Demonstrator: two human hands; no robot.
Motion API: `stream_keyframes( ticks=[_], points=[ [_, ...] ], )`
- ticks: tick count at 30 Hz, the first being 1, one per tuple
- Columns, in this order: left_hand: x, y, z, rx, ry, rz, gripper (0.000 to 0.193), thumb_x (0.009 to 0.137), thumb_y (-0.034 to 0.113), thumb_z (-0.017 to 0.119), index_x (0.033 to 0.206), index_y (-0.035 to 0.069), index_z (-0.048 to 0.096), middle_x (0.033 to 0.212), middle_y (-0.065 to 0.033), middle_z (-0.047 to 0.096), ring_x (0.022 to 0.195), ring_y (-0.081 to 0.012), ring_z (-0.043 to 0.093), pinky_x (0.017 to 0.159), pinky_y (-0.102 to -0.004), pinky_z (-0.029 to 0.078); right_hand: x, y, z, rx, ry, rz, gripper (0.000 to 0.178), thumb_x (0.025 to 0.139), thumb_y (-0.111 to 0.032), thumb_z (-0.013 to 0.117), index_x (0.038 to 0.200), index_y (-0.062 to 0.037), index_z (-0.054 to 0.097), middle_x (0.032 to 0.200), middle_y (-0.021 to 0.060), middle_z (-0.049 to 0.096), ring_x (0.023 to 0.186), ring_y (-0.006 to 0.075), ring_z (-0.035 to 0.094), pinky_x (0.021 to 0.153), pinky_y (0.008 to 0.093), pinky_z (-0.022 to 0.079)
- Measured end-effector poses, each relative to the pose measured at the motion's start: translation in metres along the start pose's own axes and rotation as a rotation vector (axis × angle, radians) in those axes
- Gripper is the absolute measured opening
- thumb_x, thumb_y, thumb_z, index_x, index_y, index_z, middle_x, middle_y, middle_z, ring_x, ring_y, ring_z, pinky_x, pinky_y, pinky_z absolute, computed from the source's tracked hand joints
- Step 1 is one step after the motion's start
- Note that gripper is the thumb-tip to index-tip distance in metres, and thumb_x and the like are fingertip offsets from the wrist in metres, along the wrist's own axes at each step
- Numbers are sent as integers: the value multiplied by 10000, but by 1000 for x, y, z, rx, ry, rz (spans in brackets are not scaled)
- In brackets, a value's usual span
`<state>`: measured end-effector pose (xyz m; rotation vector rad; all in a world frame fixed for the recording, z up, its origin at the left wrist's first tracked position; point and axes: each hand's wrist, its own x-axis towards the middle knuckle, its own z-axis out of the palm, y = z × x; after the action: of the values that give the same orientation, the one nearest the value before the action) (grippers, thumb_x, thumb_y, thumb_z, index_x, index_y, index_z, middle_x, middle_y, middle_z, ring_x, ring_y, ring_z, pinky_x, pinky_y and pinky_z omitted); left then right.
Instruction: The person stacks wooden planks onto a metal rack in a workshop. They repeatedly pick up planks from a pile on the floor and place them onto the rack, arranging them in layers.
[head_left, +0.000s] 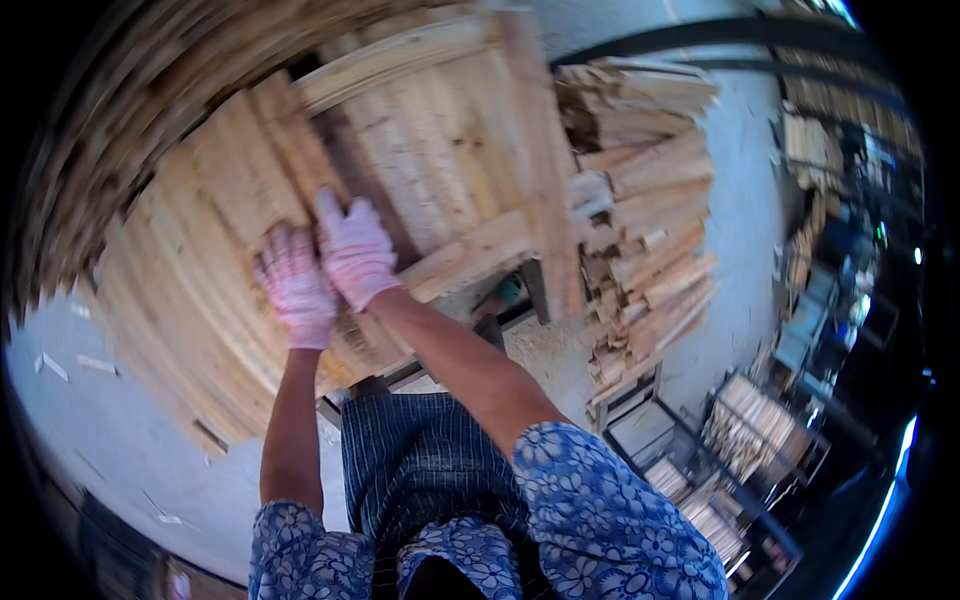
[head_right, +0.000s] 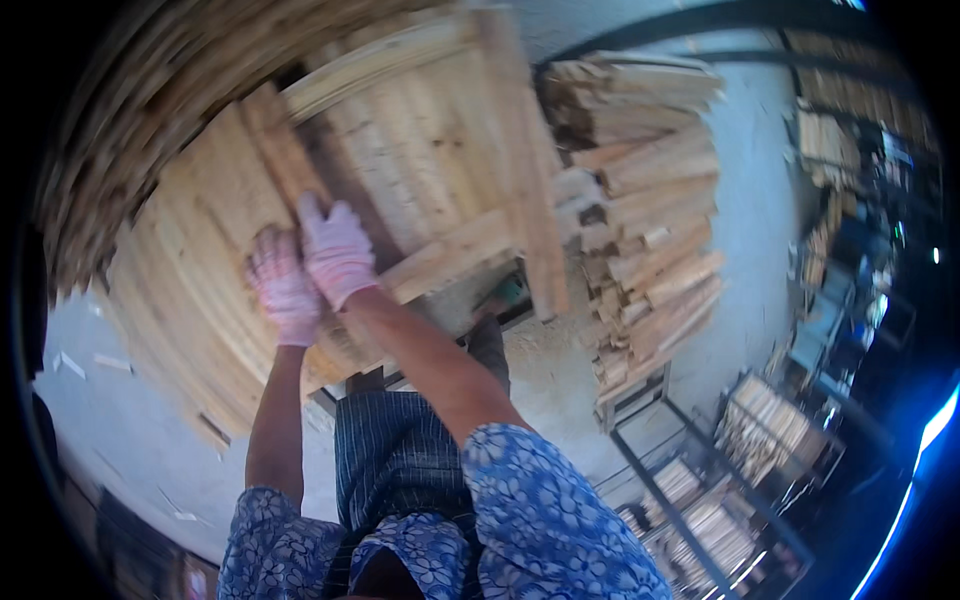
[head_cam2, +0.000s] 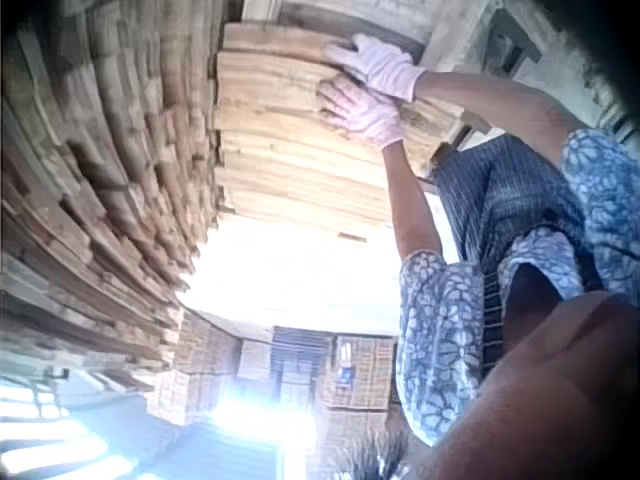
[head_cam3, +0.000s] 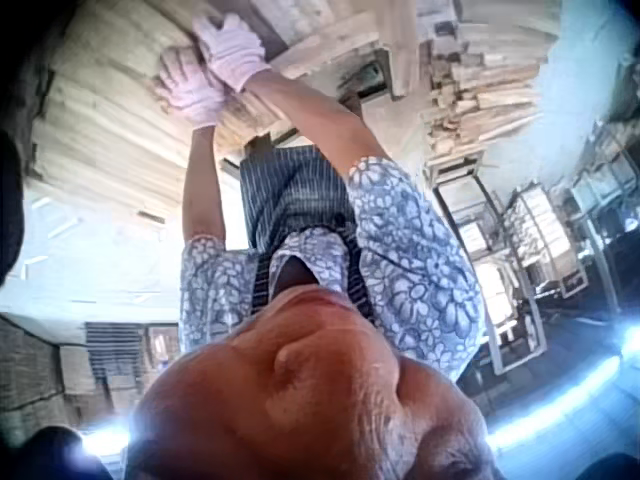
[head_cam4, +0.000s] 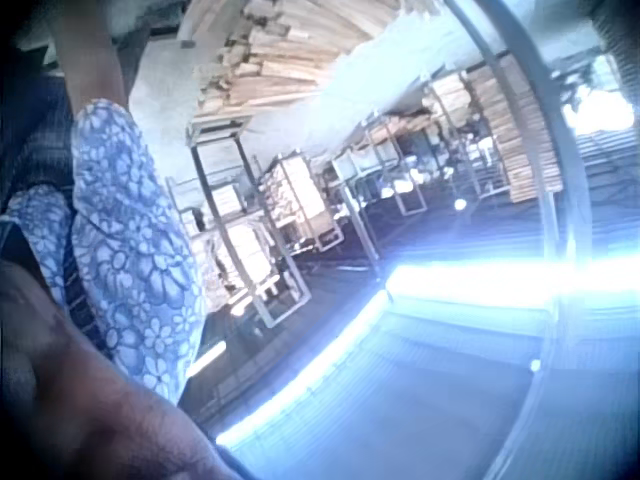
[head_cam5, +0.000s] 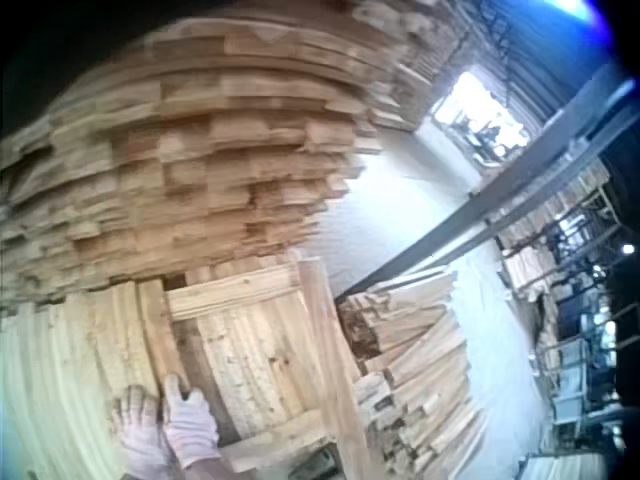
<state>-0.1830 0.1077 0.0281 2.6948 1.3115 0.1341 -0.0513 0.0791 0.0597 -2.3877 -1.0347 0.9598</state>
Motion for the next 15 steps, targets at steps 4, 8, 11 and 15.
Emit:
stream_keyframes(
  ticks=[4,8,11,15],
  points=[
    [5,1,4,54,66,61,513,1005,317,499,1466,93,466,1577,-177,412,1499,-369,323,1229,-553,189,4,11,-37,271,-152,11,531,961,-299,600,1473,-234,480,1299,252,494,1143,451,581,930,537,527],
    [4,-13,9,171,109,100,516,994,339,536,1437,78,493,1542,-199,441,1439,-396,391,1182,-553,286,-43,60,-127,409,261,-238,421,931,-266,645,1330,-144,590,1366,247,512,1192,424,565,999,518,491],
    [22,44,-11,152,113,83,488,938,254,623,1367,36,541,1456,-216,504,1348,-420,475,1114,-555,380,-81,178,-191,256,662,-98,406,898,-149,691,1297,-99,636,1222,227,594,1125,390,594,985,463,506],
    [35,275,-17,-583,-79,348,444,870,144,692,1291,35,600,1296,-217,611,1227,-412,567,1065,-482,454,-136,442,-176,543,793,586,500,977,-375,631,1367,-64,604,1241,175,667,1102,264,619,953,399,498]
  ],
)
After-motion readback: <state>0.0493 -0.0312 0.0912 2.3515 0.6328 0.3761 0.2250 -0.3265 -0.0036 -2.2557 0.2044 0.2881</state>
